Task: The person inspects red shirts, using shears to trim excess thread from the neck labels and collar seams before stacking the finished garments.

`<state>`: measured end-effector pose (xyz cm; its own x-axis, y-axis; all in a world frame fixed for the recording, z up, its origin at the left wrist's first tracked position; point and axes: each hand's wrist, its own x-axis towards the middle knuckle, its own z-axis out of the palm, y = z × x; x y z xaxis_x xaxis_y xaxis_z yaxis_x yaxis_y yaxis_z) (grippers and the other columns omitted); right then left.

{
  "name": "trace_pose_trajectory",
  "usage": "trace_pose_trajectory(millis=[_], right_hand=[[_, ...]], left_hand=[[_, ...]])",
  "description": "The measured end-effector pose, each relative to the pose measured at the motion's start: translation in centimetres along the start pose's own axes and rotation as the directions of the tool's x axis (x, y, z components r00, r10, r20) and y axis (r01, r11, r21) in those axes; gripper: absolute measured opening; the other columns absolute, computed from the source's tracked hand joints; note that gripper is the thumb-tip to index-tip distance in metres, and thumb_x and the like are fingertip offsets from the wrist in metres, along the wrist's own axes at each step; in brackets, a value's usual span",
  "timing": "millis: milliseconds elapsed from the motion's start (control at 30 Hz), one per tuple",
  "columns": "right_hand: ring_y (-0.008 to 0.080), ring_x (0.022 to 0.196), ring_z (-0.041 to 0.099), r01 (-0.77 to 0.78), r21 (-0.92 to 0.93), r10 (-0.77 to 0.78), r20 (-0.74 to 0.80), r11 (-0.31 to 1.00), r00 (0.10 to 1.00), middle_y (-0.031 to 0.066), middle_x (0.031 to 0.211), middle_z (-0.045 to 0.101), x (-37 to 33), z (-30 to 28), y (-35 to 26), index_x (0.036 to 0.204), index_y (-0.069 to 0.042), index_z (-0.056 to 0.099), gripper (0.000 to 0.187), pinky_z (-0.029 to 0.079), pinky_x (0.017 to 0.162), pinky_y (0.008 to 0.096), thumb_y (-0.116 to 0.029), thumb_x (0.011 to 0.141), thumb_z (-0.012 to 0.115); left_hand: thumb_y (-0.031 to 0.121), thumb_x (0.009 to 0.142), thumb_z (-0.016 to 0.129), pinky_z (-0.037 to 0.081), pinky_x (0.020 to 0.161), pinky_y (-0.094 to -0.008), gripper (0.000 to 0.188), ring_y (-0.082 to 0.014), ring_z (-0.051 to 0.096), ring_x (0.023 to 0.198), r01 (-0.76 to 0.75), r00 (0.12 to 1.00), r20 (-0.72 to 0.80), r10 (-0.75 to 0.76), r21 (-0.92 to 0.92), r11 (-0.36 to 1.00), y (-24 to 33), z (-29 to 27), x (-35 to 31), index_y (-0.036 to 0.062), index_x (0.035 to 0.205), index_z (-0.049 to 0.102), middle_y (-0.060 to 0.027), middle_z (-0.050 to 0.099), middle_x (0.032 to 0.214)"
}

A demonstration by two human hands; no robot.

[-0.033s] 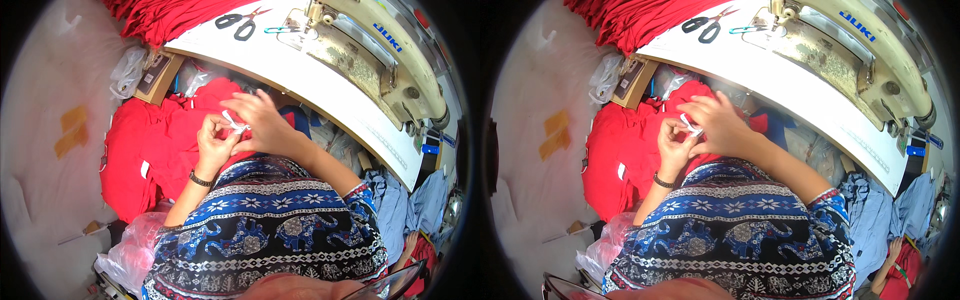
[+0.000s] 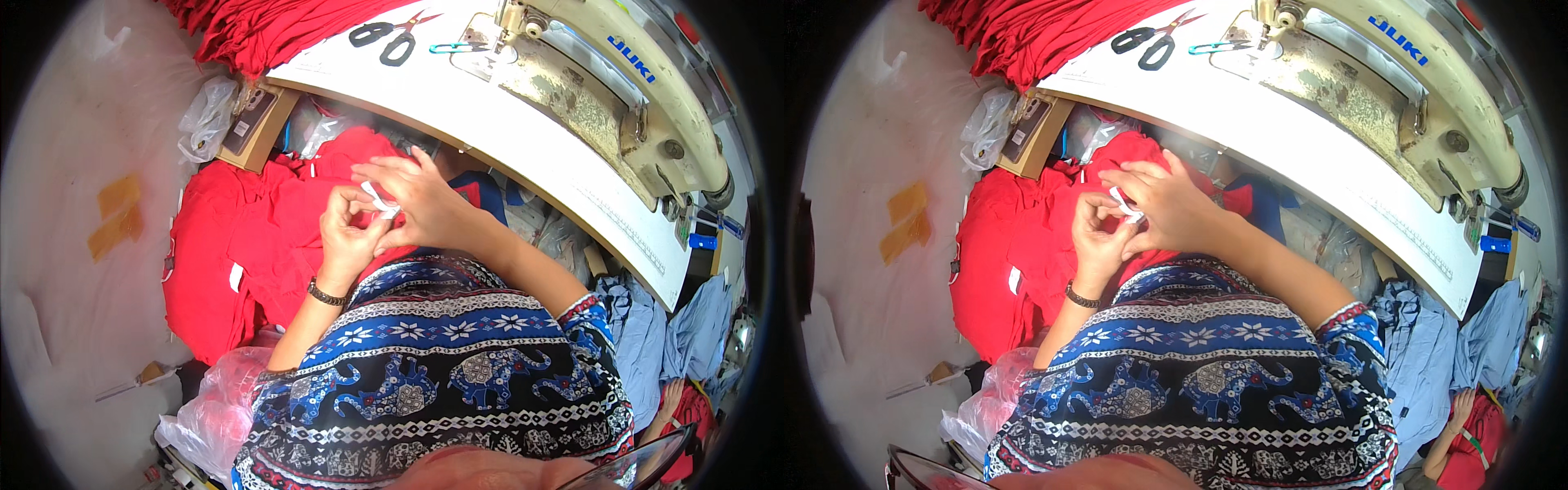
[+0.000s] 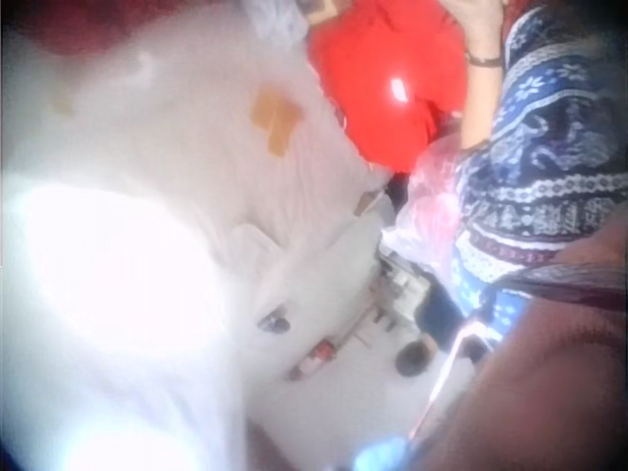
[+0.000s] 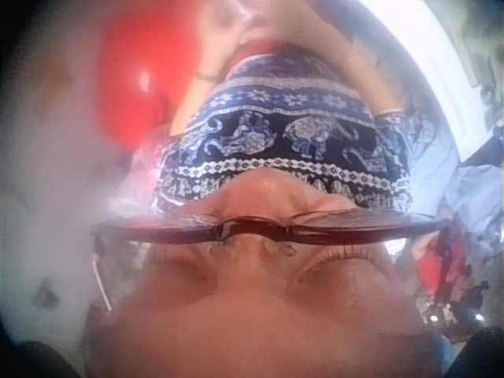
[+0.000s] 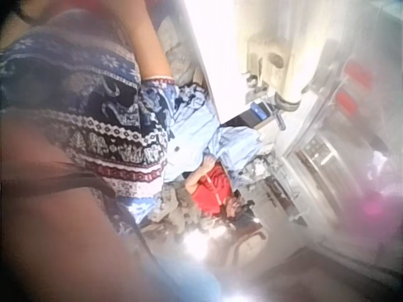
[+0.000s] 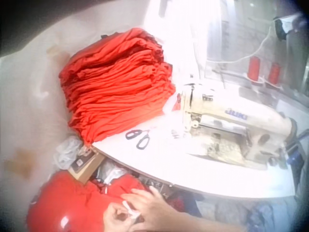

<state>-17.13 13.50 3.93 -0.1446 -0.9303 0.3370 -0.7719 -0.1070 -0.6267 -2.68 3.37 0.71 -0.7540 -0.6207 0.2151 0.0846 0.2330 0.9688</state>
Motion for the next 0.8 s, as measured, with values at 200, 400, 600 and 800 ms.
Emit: trace_pose_trajectory(millis=[200,400,600,800], right_hand=[[0.0263,0.116,0.053,-0.066,0.146,0.056,0.076,0.987,0.996,0.0049,0.108,0.065,0.1,1.6,0.8,0.135,-0.012,0.047,0.086,0.021,0.106,0.0653,-0.038,0.061,0.082],[0.0218,0.109,0.055,-0.210,0.115,0.212,-0.002,0.971,0.977,-0.0007,0.093,0.061,-0.7,1.5,1.2,0.119,-0.016,0.061,0.055,0.016,0.109,0.0622,-0.027,0.067,0.077],[0.0223,0.107,0.054,-0.104,-0.088,0.083,-0.217,0.991,0.973,-0.0013,0.095,0.062,-1.7,3.0,1.1,0.107,-0.013,0.064,0.040,0.014,0.105,0.0693,-0.029,0.071,0.071],[0.0223,0.105,0.054,-0.150,-0.054,0.124,-0.329,0.987,0.936,0.0000,0.094,0.062,-2.1,4.9,1.9,0.095,-0.015,0.064,0.026,0.014,0.104,0.0679,-0.026,0.073,0.069]], left_hand=[[-0.009,0.075,0.070,0.050,0.075,-0.0247,0.040,-0.0135,0.066,0.086,0.074,0.997,0.029,-0.076,0.055,0.996,0.8,-0.6,0.2,0.0037,0.104,0.045,-0.0106,0.066,0.095],[-0.007,0.076,0.071,0.050,0.077,-0.0241,0.041,-0.0117,0.065,0.085,0.036,0.999,-0.014,-0.036,0.020,0.999,1.1,-0.4,0.7,0.0030,0.106,0.046,-0.0078,0.066,0.089],[-0.007,0.077,0.071,0.050,0.074,-0.0237,0.038,-0.0119,0.063,0.082,0.129,0.987,0.101,-0.126,-0.030,0.991,0.8,0.6,0.9,0.0036,0.105,0.048,-0.0071,0.064,0.088],[-0.009,0.079,0.067,0.051,0.075,-0.0241,0.033,-0.0114,0.063,0.081,0.215,0.970,0.119,-0.211,-0.015,0.977,1.8,1.3,1.2,0.0029,0.104,0.049,-0.0063,0.064,0.087]])
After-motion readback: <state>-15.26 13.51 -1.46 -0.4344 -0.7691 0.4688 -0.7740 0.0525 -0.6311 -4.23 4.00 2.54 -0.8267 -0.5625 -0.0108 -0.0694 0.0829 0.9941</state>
